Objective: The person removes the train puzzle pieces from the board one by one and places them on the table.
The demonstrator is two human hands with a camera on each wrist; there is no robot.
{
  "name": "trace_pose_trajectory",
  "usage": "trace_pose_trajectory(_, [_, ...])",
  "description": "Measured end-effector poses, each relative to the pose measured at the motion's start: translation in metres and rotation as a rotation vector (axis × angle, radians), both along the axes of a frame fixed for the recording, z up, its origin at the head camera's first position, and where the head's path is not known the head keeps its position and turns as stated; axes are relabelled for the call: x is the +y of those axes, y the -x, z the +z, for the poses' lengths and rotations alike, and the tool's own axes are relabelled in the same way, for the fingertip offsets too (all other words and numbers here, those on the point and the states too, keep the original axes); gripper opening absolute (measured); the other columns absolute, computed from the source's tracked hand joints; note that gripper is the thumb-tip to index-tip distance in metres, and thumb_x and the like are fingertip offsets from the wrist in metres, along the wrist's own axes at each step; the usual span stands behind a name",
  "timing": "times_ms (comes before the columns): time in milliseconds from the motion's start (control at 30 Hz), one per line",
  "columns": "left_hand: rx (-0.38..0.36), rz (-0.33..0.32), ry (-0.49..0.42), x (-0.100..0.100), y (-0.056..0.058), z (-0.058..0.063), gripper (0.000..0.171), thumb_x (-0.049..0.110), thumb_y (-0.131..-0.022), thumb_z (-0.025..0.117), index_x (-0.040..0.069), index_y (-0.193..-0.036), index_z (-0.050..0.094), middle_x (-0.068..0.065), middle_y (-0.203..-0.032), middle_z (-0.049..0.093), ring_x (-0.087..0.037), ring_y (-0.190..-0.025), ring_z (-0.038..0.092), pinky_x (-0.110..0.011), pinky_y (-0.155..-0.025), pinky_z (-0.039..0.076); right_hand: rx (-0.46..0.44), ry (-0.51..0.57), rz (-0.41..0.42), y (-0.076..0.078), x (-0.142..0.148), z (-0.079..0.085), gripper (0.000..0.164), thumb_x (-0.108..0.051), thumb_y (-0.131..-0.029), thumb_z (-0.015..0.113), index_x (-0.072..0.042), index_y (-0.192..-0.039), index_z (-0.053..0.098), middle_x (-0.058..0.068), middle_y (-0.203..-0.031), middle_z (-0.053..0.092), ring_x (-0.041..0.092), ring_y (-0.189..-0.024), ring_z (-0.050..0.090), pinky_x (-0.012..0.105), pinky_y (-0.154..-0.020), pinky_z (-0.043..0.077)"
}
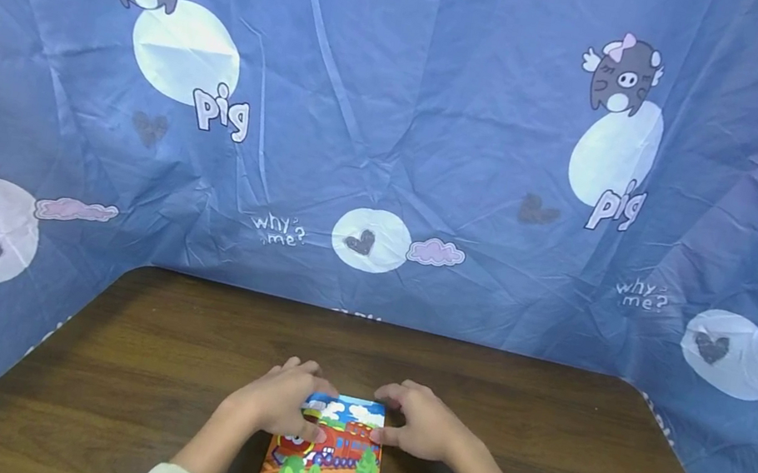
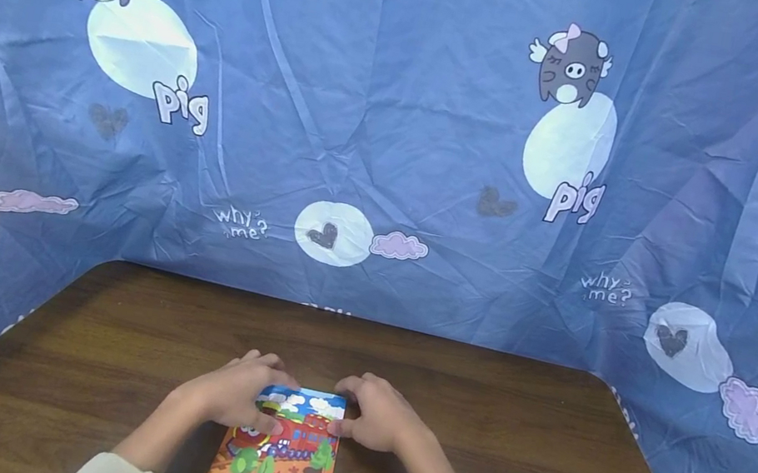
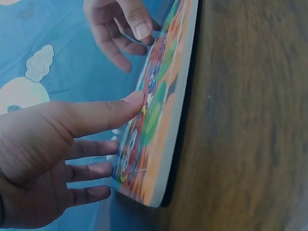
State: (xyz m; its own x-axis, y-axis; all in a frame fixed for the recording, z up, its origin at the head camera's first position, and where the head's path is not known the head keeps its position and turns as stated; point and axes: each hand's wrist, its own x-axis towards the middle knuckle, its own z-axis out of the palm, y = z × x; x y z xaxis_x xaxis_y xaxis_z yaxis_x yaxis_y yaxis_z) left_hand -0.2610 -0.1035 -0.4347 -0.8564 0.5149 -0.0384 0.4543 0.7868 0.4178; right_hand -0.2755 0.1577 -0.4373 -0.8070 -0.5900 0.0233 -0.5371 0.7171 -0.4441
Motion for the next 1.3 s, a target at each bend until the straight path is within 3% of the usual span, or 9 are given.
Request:
trace_pose_trajectory(300, [0.014,0.002,-0.017,-0.002,0.002,-0.004,0.053,0.037,-0.077,0.089,0.022,-0.125,0.074,-0.005,-0.128,0.060,-0.026,-0.111,0.048,-0.054,-0.100,0.043,-0.031,-0.008,-0.055,-0.001,-0.002,-0.008,0.038,-0.033,-0.085,0.085,-0.015,-0.116,0.074,-0.002,-0.106,0.064,0.022,-0.104,0.055,0.053,-0.089,0.044])
trace_pose_trajectory(533, [0.007,0.009,-0.028,-0.003,0.001,-0.007,0.052,0.037,-0.077,0.089,0.023,-0.125,0.074,-0.001,-0.123,0.061,-0.022,-0.108,0.048,-0.051,-0.097,0.045,-0.045,0.042,-0.083,-0.001,0.000,-0.013,0.034,-0.032,-0.083,0.087,-0.018,-0.111,0.075,-0.004,-0.105,0.063,0.020,-0.103,0.053,0.050,-0.085,0.040])
trace_pose_trajectory(1300, [0.003,0.016,-0.099,-0.007,0.001,-0.010,0.048,0.033,-0.077,0.090,0.021,-0.122,0.076,-0.004,-0.123,0.061,-0.027,-0.114,0.049,-0.054,-0.098,0.045,-0.090,0.090,-0.122,-0.002,-0.003,-0.015,0.029,-0.027,-0.081,0.088,-0.019,-0.104,0.074,-0.004,-0.102,0.060,0.020,-0.101,0.051,0.051,-0.087,0.037])
